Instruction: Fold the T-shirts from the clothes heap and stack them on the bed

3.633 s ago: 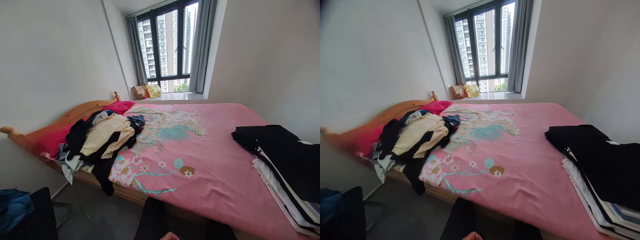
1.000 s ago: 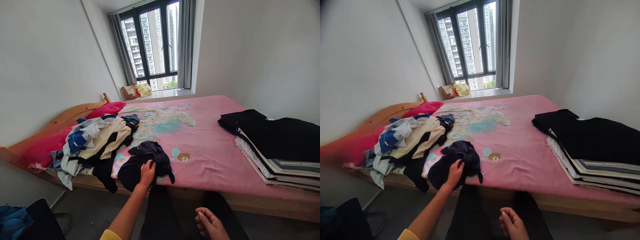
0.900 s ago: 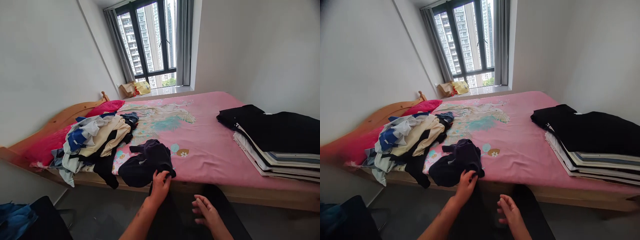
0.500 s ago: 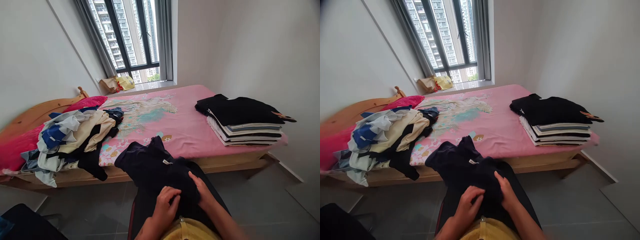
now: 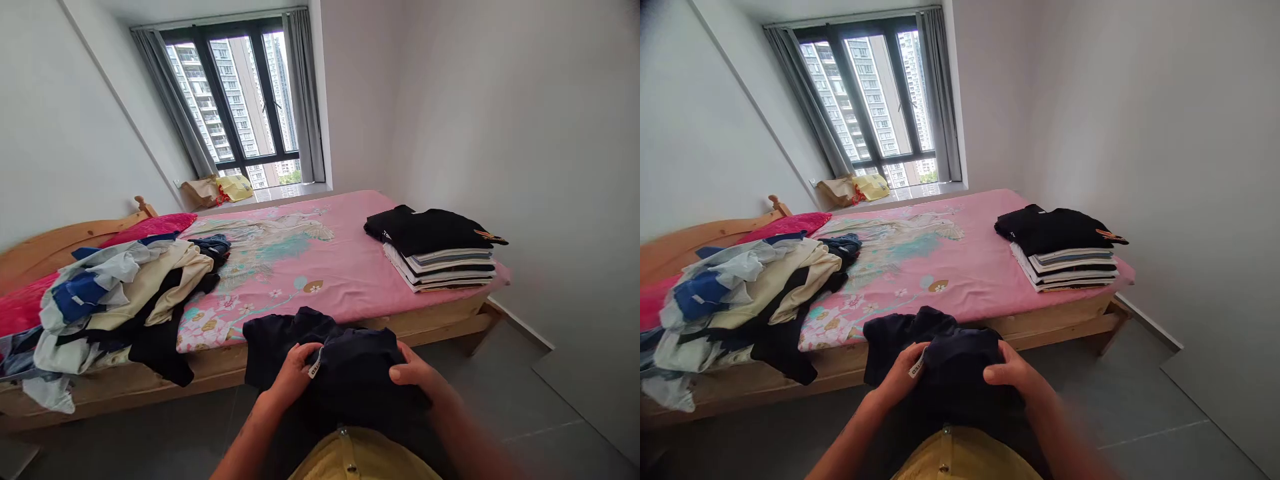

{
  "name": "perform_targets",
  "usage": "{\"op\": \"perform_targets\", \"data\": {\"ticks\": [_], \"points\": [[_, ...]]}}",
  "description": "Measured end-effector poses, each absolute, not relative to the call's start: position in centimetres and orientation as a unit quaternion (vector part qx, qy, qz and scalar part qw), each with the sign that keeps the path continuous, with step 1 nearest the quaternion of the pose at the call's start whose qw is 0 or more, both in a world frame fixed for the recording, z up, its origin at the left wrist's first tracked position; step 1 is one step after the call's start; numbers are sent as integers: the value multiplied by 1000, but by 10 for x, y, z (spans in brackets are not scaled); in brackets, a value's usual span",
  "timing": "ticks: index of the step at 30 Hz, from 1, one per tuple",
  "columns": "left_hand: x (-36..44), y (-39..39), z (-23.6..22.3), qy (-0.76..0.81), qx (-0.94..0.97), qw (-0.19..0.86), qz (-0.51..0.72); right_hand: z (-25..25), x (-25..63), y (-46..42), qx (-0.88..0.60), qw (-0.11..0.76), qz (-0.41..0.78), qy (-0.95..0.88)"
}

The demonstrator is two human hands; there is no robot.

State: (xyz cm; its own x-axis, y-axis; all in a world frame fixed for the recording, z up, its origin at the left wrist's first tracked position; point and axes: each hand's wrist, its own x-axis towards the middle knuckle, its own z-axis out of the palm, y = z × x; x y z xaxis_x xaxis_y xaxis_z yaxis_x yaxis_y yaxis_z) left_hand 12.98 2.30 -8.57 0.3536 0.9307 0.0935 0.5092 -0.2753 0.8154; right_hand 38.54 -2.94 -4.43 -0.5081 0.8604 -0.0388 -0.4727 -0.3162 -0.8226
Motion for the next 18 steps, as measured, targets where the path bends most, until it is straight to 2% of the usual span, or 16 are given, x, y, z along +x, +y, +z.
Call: {"op": "perform_targets", "data": {"ticks": [2, 3, 5, 7, 10, 13, 18], "points": [[126, 35, -59, 486, 713, 384, 331, -24, 405, -19, -267, 415, 724, -483], [122, 40, -43, 500, 693, 366, 368, -13, 416, -13, -297, 410, 677, -534], [108, 48, -4, 539, 667, 280, 432, 13, 436, 0, -384, 405, 531, -637], [91, 52, 37, 566, 675, 176, 440, 41, 453, 11, -466, 421, 341, -699], [69, 52, 93, 573, 684, 68, 446, 80, 473, 19, -533, 489, 115, -681], [60, 48, 133, 573, 658, 51, 486, 107, 484, 22, -542, 563, 62, -621], [60, 47, 165, 581, 662, 52, 470, 126, 482, 38, -502, 607, 115, -606]]}}
